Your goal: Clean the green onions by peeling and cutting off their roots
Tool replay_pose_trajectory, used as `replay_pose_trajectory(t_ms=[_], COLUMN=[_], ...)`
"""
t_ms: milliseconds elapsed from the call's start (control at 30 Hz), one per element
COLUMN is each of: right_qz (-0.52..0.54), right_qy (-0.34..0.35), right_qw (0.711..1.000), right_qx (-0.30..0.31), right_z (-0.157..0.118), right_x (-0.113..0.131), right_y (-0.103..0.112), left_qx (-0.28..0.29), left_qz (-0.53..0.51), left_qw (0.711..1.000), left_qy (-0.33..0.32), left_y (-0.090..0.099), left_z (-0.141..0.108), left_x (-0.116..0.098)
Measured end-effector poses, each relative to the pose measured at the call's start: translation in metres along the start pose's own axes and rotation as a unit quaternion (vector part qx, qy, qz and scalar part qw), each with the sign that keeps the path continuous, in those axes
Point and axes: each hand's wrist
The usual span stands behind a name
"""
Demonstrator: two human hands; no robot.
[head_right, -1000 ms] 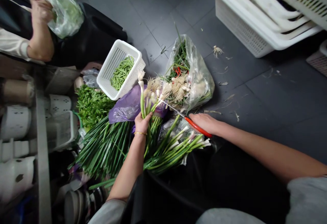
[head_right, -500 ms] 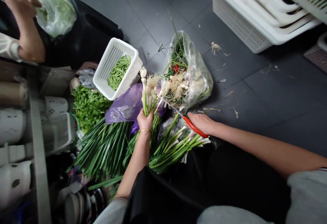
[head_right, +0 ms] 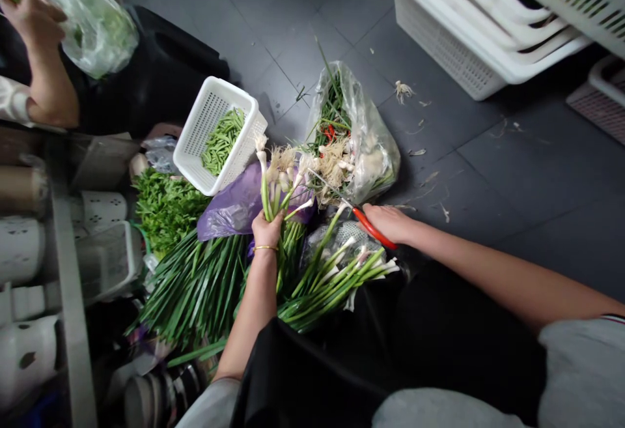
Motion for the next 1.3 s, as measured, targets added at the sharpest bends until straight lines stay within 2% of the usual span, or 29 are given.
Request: replay_pose_trajectory(t_ms=[167,300,367,433,567,633,700,867,1100,1200,1300], right_qz=[-0.037,-0.039,-0.021,0.01,0.062,0.073,0.079,0.047,0.074,0.062,0.022], right_qy=[0.012,-0.009,-0.028,-0.029,0.068,0.117,0.138,0.116,0.167,0.164,0.155], right_qw=[0.999,0.999,0.997,0.996,0.996,0.99,0.987,0.991,0.982,0.984,0.988], right_qx=[0.023,-0.025,-0.067,-0.083,-0.012,0.022,0.038,0.038,0.043,0.041,0.014], right_z=[0.006,0.008,0.008,0.007,0.009,0.011,0.012,0.01,0.003,0.003,0.007], right_x=[0.012,0.008,0.002,-0.004,-0.014,-0.015,-0.013,-0.015,-0.042,-0.036,-0.027], right_y=[0.007,0.005,0.003,0.003,0.004,0.004,0.005,0.011,0.003,0.007,0.011], left_qx=[0.025,0.033,0.052,0.092,0.168,0.192,0.216,0.256,0.226,0.238,0.262], left_qz=[0.012,-0.039,-0.117,-0.202,-0.288,-0.297,-0.299,-0.285,-0.286,-0.288,-0.282], left_qw=[0.999,0.998,0.992,0.973,0.935,0.927,0.922,0.916,0.924,0.92,0.915], left_qy=[-0.025,-0.02,0.013,0.064,0.118,0.122,0.12,0.117,0.113,0.116,0.12], left_y=[-0.01,-0.015,-0.013,-0.007,0.012,0.02,0.026,0.03,0.029,0.025,0.021], left_z=[-0.013,-0.014,-0.012,-0.01,-0.011,-0.013,-0.014,-0.014,-0.009,-0.012,-0.015], left_x=[-0.005,-0.006,-0.005,-0.006,-0.013,-0.017,-0.019,-0.02,-0.016,-0.016,-0.017])
Point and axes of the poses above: each hand's wrist, its own z-axis towards the middle knuckle, its own y-axis out of the back of the hand, x = y × z, and after that the axes turned 9 degrees about x, right-handed
